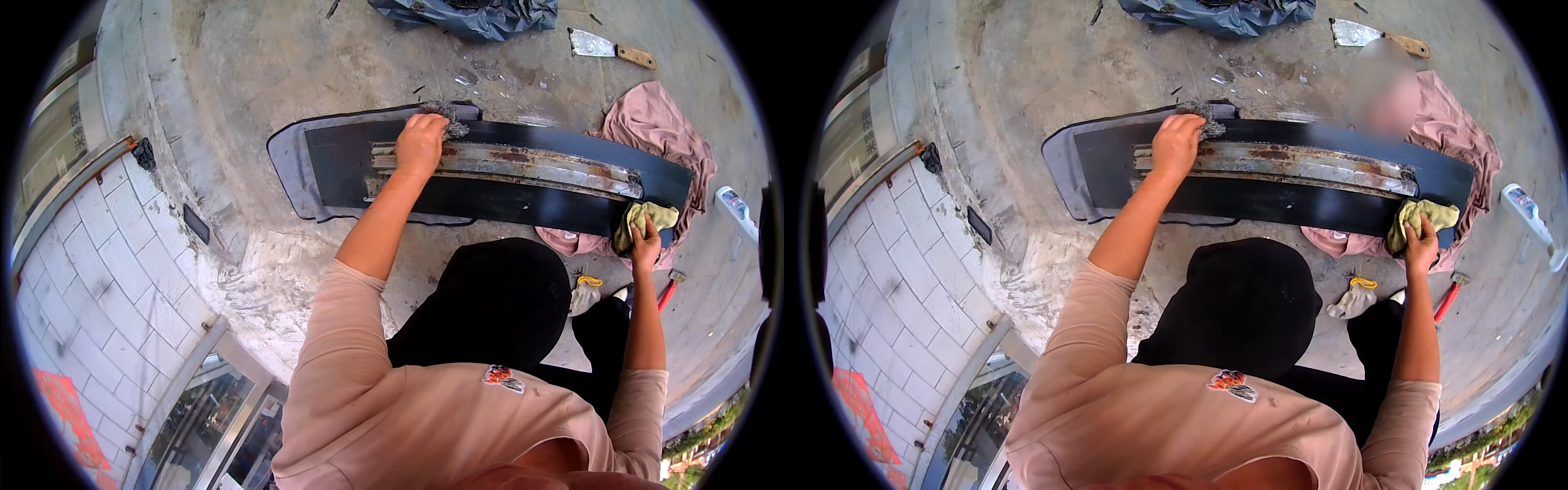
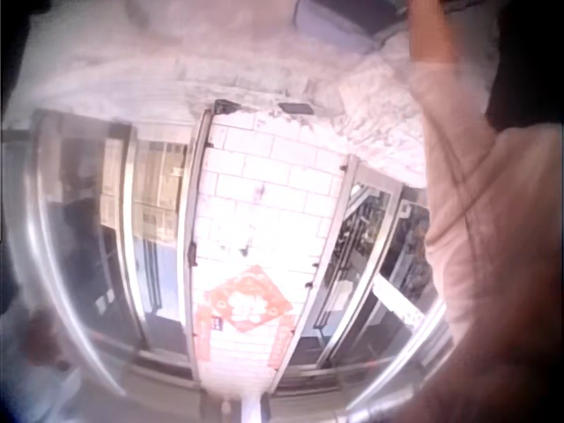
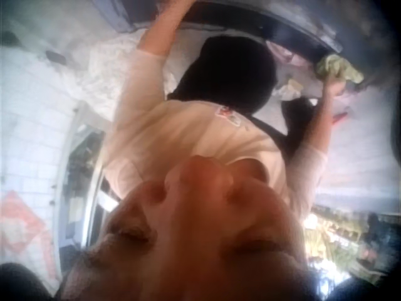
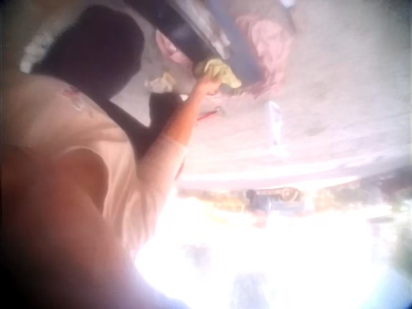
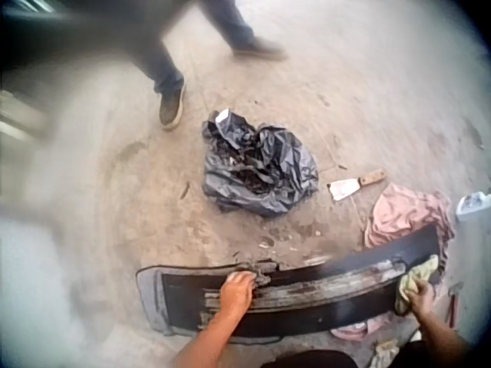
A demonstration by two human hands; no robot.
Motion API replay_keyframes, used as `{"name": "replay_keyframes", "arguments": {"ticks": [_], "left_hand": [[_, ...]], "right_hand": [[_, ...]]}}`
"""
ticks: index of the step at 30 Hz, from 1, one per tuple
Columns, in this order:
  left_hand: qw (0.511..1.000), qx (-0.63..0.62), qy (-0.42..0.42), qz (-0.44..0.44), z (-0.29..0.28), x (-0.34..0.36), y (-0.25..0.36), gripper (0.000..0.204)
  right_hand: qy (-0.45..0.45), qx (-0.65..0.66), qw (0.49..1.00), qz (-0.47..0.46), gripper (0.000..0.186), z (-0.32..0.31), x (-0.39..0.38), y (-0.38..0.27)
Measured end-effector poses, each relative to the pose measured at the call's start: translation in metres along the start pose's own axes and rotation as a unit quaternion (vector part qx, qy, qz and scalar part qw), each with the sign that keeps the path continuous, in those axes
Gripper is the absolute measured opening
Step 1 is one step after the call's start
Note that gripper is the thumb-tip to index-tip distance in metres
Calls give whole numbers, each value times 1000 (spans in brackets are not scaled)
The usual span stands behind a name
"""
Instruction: The person cleans a black car part, likely a bumper, by scraping off residue with a red scraper, applying a white cleaning liquid from a spray bottle, and scrubbing with a steel wool pad and a yellow cloth. The person repeatedly wipes and scrapes the surface to remove dirt and residue.
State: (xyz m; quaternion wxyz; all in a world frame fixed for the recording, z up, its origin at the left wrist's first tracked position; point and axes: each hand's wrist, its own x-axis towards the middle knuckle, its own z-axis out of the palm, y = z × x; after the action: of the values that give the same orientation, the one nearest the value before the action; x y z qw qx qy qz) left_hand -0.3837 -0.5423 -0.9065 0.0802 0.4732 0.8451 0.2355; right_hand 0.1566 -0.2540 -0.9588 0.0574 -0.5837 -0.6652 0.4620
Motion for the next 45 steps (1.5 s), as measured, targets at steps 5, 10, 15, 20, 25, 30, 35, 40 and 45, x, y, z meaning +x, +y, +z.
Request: {"name": "replay_keyframes", "arguments": {"ticks": [5, 10, 15, 20, 25, 30, 35, 40, 45], "left_hand": [[993, 64, 40, -94, -7, -13, -23, 19], [998, -25, 12, -55, 31, 8, 40, 15], [996, 44, 9, -79, -8, -15, -29, 18], [998, -8, 2, -62, 40, 15, 56, 17], [998, 39, 1, -48, 2, -3, -7, 17], [999, -21, 30, -40, 40, 11, 54, 17], [997, 53, -13, -52, -37, -19, -61, 19], [932, 143, 53, -329, -111, -71, -170, 15], [991, -15, 20, -129, -41, -38, -52, 19]], "right_hand": [[13, -47, 999, 8, 46, -5, -9, -3], [8, -42, 999, -4, 45, -4, -4, -7], [28, -79, 996, -23, 44, 0, -9, -9], [34, -69, 997, -27, 44, 4, -7, -13], [54, -117, 991, -29, 44, 3, -16, -23], [23, -87, 996, -30, 44, 7, -8, -25], [28, -45, 999, -12, 46, -8, -8, 4], [14, -75, 997, -24, 44, 0, -2, 6], [-9, -30, 999, 15, 48, -17, -5, -2]]}}
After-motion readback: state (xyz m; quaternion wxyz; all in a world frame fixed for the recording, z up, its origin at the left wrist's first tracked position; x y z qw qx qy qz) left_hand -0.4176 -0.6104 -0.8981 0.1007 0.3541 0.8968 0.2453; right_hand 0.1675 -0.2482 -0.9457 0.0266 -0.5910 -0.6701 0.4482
